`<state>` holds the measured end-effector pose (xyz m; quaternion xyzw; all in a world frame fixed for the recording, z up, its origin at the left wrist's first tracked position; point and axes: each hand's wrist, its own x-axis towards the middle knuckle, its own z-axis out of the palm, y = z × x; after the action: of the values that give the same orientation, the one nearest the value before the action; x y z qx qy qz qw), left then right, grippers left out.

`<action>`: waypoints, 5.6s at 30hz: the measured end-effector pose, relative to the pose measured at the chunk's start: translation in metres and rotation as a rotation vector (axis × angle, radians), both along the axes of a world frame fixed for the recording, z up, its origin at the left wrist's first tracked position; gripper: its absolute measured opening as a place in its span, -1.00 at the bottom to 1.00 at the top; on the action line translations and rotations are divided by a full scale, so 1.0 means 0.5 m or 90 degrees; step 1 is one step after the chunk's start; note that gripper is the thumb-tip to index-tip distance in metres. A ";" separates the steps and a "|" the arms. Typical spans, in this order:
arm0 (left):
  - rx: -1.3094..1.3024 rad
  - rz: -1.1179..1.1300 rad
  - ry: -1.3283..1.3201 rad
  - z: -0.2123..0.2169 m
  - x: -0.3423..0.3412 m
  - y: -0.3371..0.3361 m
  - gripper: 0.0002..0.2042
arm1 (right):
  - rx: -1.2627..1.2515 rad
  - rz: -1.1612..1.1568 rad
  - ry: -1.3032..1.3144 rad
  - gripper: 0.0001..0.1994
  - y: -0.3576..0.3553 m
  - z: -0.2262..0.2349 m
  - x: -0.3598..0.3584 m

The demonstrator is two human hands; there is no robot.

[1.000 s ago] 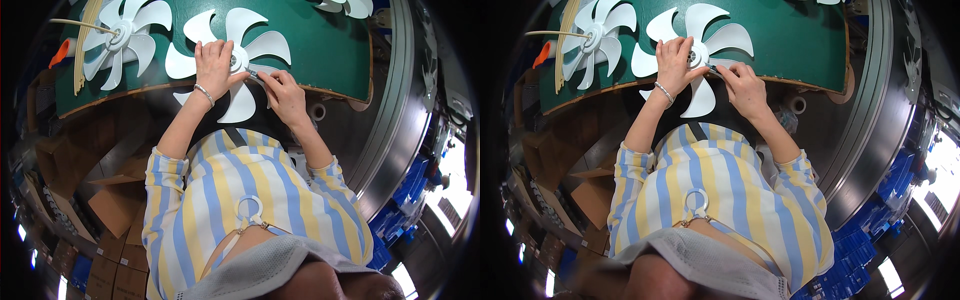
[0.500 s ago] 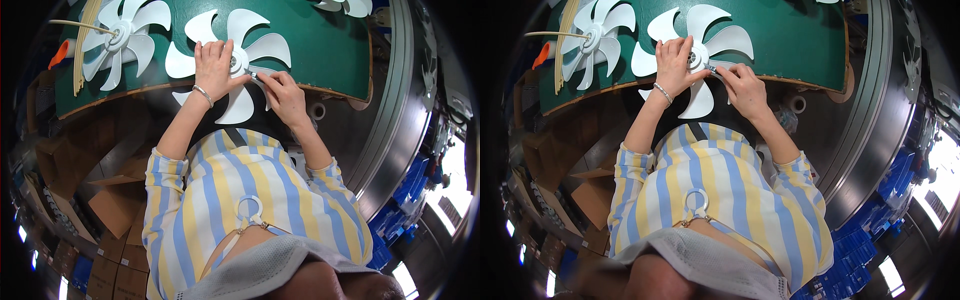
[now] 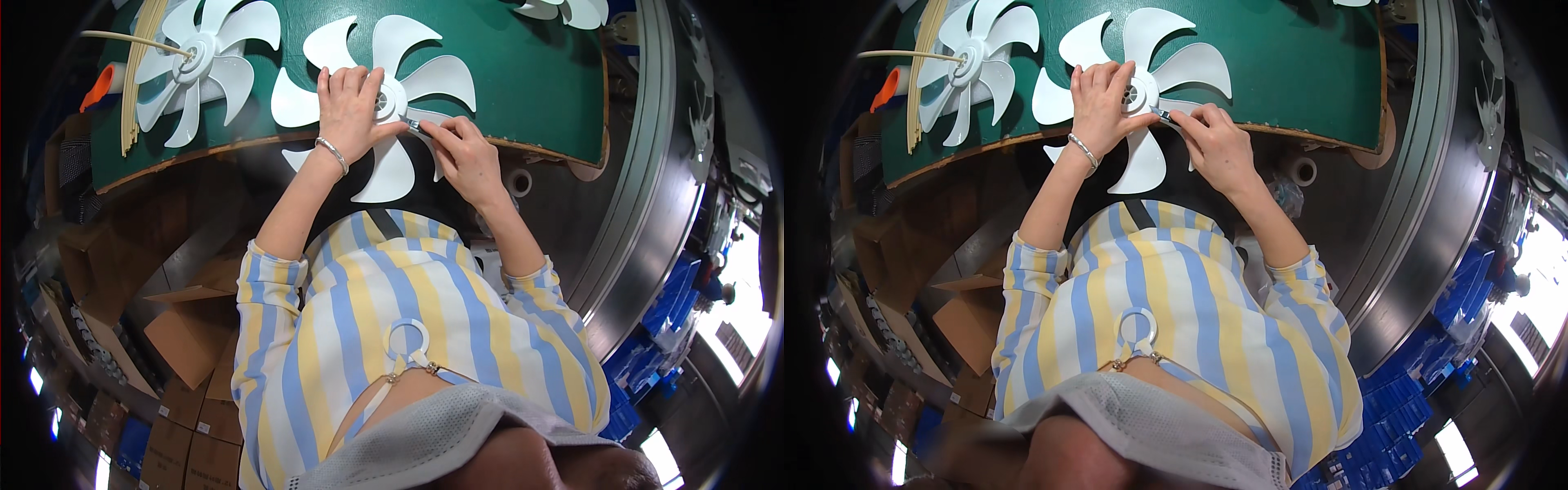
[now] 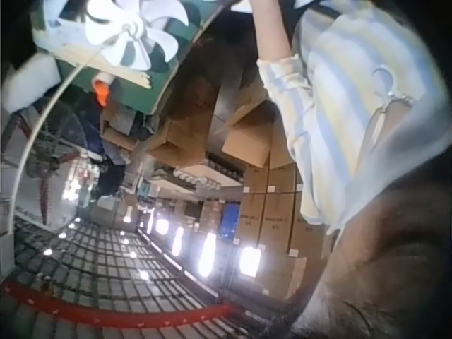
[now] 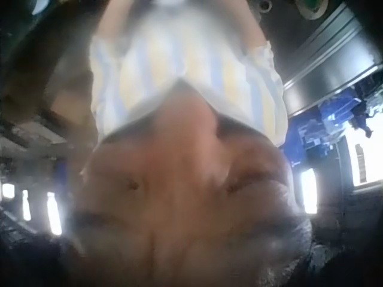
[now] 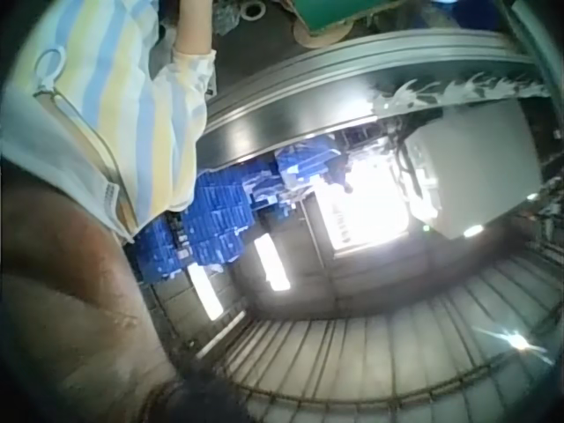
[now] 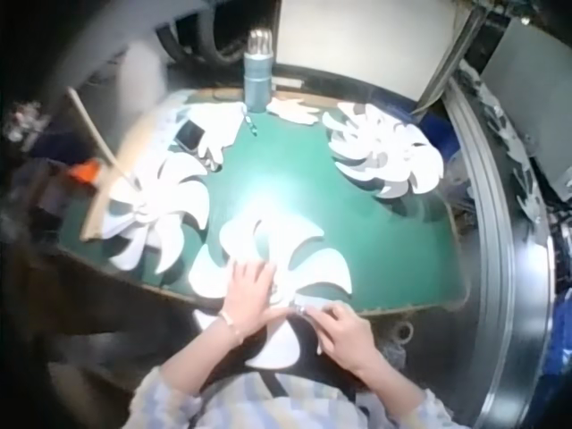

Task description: The recorder is assembling plastic fan blades by attaching center hubs to the blade assemblies and stacking them on a workbench.

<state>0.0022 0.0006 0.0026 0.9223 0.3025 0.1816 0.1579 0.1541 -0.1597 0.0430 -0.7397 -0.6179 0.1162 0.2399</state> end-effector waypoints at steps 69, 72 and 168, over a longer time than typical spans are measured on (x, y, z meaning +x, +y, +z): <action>0.341 0.367 -0.528 0.283 -0.176 0.276 -0.57 | 0.120 -0.154 0.431 -0.85 0.048 0.196 0.145; 0.393 0.437 -0.522 0.375 -0.215 0.354 -0.49 | 0.191 -0.153 0.555 -0.71 0.147 0.284 0.162; 0.265 0.278 -0.268 0.006 -0.383 0.012 -0.82 | 0.394 -0.759 -0.163 -0.58 -0.111 0.184 0.651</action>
<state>-0.1892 0.0064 0.0054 0.7906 0.4098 0.4546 -0.0168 0.4796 -0.2154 0.1349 -0.8587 -0.1332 -0.3061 0.3888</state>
